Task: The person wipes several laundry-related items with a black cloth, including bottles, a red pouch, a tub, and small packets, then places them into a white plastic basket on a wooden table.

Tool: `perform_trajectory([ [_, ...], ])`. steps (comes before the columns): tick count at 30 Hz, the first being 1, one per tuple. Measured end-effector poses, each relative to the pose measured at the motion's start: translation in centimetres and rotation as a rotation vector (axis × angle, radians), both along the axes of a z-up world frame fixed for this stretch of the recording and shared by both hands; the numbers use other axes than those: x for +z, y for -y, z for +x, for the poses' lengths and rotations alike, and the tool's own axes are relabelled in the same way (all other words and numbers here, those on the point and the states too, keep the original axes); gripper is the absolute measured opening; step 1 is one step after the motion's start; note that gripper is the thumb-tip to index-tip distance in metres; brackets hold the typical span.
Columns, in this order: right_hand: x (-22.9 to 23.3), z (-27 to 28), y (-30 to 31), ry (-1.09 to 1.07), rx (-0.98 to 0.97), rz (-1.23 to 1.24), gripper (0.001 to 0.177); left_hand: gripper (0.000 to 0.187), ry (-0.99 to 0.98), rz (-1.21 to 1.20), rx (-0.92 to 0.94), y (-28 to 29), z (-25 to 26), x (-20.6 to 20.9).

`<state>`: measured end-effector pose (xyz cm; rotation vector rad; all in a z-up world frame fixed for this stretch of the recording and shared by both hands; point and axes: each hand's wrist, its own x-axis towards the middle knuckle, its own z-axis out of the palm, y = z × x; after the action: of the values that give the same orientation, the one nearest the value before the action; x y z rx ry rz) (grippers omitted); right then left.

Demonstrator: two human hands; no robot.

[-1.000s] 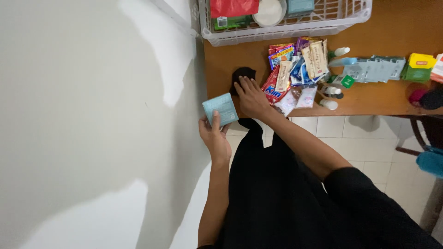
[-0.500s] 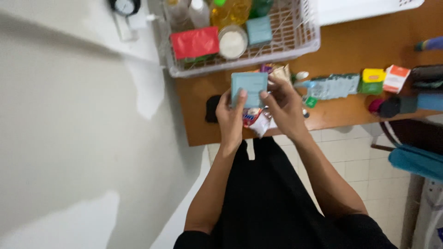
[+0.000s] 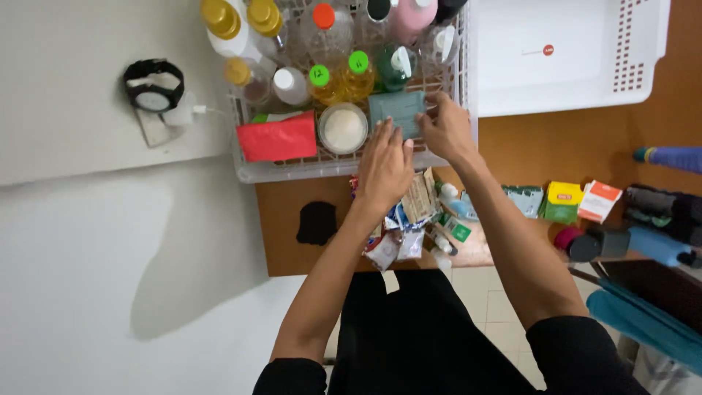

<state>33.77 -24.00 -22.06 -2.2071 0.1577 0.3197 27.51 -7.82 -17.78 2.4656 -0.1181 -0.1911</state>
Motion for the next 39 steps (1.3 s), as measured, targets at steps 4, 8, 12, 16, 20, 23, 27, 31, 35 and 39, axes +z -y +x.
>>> perform_trajectory([
  [4,-1.8,1.7,-0.7,-0.063,0.039,-0.063,0.041,0.047,-0.083,0.068,-0.034,0.9,1.8,-1.3],
  [8,-2.9,2.1,-1.2,-0.106,0.049,-0.009,0.041,0.049,-0.110,0.120,-0.033,1.0,2.4,-1.9],
  [12,-5.3,2.0,-1.4,-0.017,0.079,-0.038,0.042,0.052,-0.066,0.185,-0.022,1.0,2.3,-3.7],
  [16,-4.5,2.1,-2.1,-0.073,0.044,-0.028,0.044,0.053,-0.067,0.215,-0.009,1.0,2.3,-3.3],
  [20,-3.9,2.1,-2.4,-0.054,0.037,0.018,0.042,0.054,-0.077,0.207,-0.006,0.9,2.2,-3.0],
  [23,-3.5,1.9,-2.4,-0.024,0.043,0.004,0.040,0.054,-0.085,0.200,0.003,0.9,2.1,-2.5],
  [27,-4.0,1.8,-2.3,0.026,0.071,-0.022,0.039,0.054,-0.116,0.198,-0.001,0.3,2.1,-2.3],
  [31,0.0,0.3,-1.8,-0.119,0.065,-0.153,0.034,0.052,-0.081,0.146,-0.005,-1.3,0.6,-0.1],
  [35,7.4,-3.3,-1.1,0.122,0.037,0.131,0.031,0.039,0.104,-0.129,0.078,-4.2,-2.2,6.0],
  [39,14.0,-10.0,-2.7,0.210,-0.015,0.088,0.026,0.027,0.172,-0.455,0.278,-8.0,-7.6,9.8],
])
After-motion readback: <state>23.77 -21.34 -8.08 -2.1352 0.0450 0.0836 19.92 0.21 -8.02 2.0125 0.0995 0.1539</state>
